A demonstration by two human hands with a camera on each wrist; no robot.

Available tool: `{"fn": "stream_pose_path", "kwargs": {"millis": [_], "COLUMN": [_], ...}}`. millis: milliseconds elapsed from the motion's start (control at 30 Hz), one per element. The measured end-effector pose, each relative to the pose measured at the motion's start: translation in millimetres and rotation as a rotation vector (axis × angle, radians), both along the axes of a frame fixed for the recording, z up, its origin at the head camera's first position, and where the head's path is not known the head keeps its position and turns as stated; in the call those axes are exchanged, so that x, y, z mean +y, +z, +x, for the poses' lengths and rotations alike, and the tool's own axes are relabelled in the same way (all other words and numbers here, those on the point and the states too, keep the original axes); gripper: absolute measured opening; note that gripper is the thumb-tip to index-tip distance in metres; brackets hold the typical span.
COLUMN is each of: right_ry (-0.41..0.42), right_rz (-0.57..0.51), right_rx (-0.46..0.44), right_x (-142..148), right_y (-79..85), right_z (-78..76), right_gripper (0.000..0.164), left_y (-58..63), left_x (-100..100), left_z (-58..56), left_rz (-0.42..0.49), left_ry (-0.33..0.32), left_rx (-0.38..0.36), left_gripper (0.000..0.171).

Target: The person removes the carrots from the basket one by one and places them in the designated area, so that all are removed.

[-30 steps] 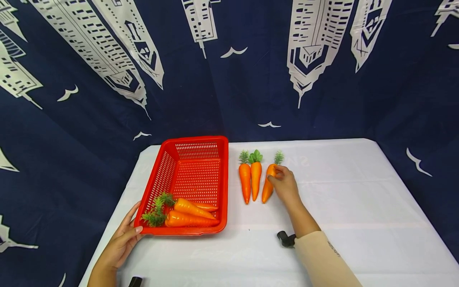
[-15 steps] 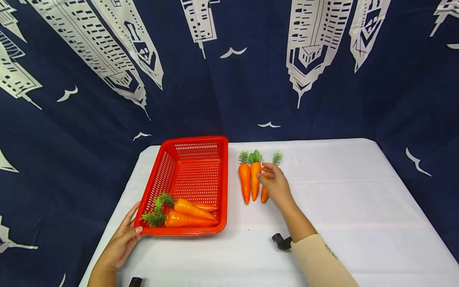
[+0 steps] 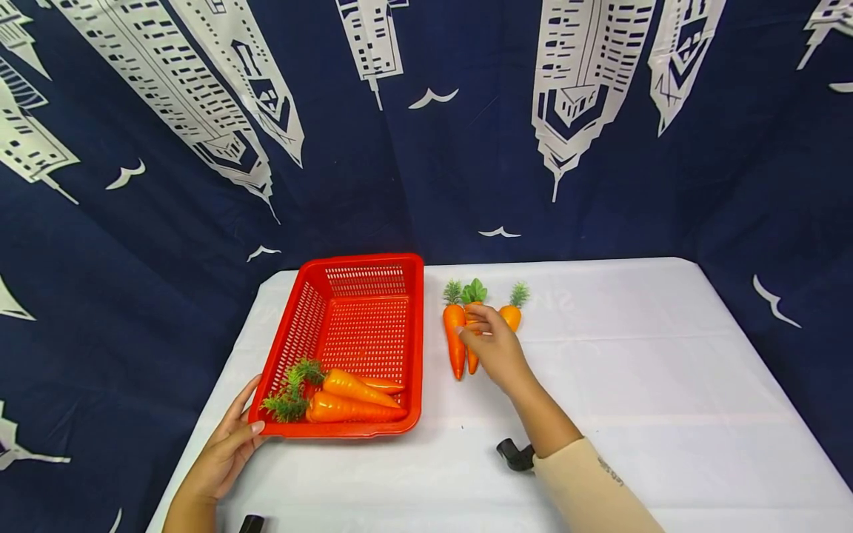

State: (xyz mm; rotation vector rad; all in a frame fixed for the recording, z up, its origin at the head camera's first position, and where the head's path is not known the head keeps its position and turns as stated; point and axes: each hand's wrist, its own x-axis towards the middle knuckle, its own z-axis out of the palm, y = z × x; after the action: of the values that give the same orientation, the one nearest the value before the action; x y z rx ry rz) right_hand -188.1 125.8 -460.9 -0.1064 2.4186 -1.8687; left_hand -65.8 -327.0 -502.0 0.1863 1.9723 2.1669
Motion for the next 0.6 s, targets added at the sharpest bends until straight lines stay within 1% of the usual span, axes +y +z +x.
{"fn": "stream_pose_path", "kwargs": {"millis": [200,433,500,600], "right_ry": [0.05,0.113,0.123,0.143], "right_rz": [0.004,-0.015,-0.015,-0.02], "right_rx": [0.023,0.026,0.025,0.039], "right_x": [-8,-18,-22,-27], "right_y": [2.4,10.4,12.7,14.8], "right_z": [3.3,12.8,15.8,20.1], "right_gripper": [0.055,0.058,0.058,0.052], "left_y": [-0.6,-0.4,-0.3,0.4], "left_x": [0,1,1,2], "left_z": [-0.3,0.2,-0.1,-0.1], "left_rz": [-0.004,-0.012,-0.009,-0.007], "left_ry": [0.007,0.013,0.022,0.036], "left_rx": [-0.005,-0.007,-0.019,-0.036], "left_gripper": [0.074,0.075,0.075,0.075]}}
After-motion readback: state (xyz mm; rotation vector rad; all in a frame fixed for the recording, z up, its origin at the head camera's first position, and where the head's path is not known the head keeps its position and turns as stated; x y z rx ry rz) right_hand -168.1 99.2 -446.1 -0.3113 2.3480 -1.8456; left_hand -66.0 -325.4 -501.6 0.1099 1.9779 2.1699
